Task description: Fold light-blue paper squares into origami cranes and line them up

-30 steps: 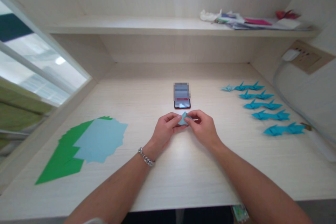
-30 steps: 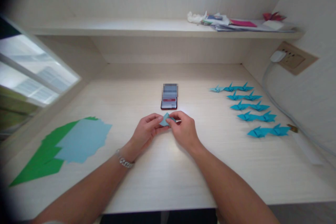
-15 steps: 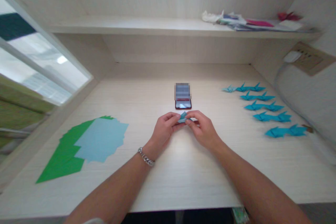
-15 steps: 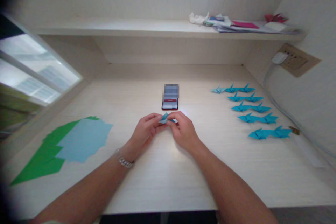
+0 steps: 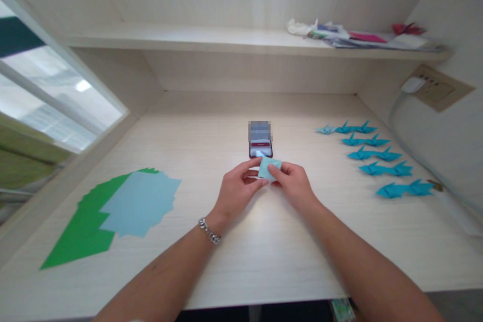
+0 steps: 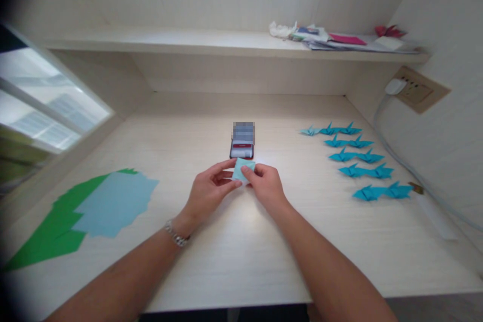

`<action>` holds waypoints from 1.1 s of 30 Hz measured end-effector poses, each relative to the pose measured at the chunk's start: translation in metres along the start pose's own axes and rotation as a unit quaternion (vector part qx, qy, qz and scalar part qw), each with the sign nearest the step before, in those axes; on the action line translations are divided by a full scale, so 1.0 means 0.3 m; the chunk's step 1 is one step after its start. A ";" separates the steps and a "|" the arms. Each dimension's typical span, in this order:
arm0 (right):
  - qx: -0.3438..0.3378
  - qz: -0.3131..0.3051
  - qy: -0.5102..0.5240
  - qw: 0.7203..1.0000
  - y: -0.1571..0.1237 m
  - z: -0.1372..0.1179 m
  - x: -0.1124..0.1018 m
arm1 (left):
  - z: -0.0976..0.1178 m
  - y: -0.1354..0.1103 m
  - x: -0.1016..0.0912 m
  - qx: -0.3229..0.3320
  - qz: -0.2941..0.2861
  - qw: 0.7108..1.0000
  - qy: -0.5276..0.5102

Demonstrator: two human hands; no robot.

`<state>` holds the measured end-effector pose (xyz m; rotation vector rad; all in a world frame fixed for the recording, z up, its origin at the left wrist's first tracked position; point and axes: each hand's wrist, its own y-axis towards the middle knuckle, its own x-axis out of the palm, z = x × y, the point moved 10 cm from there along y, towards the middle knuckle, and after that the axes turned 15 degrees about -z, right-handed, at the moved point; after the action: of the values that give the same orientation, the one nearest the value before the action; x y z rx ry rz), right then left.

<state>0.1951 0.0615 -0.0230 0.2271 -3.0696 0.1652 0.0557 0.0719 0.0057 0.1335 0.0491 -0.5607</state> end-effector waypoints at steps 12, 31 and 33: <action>0.047 -0.094 0.158 0.982 -0.014 0.024 0.080 | 0.056 -0.009 0.010 0.058 -0.010 0.983 0.172; -0.027 -0.041 0.063 0.997 -0.022 -0.031 0.047 | 0.079 -0.013 -0.027 0.048 0.031 0.987 0.150; -0.049 -0.031 0.080 0.995 -0.027 -0.055 0.037 | 0.039 0.000 -0.026 0.010 0.013 0.996 0.085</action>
<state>0.1863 0.0538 -0.0051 0.2897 -2.8982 0.0265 0.0493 0.0743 0.0178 0.2017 0.2065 -0.5230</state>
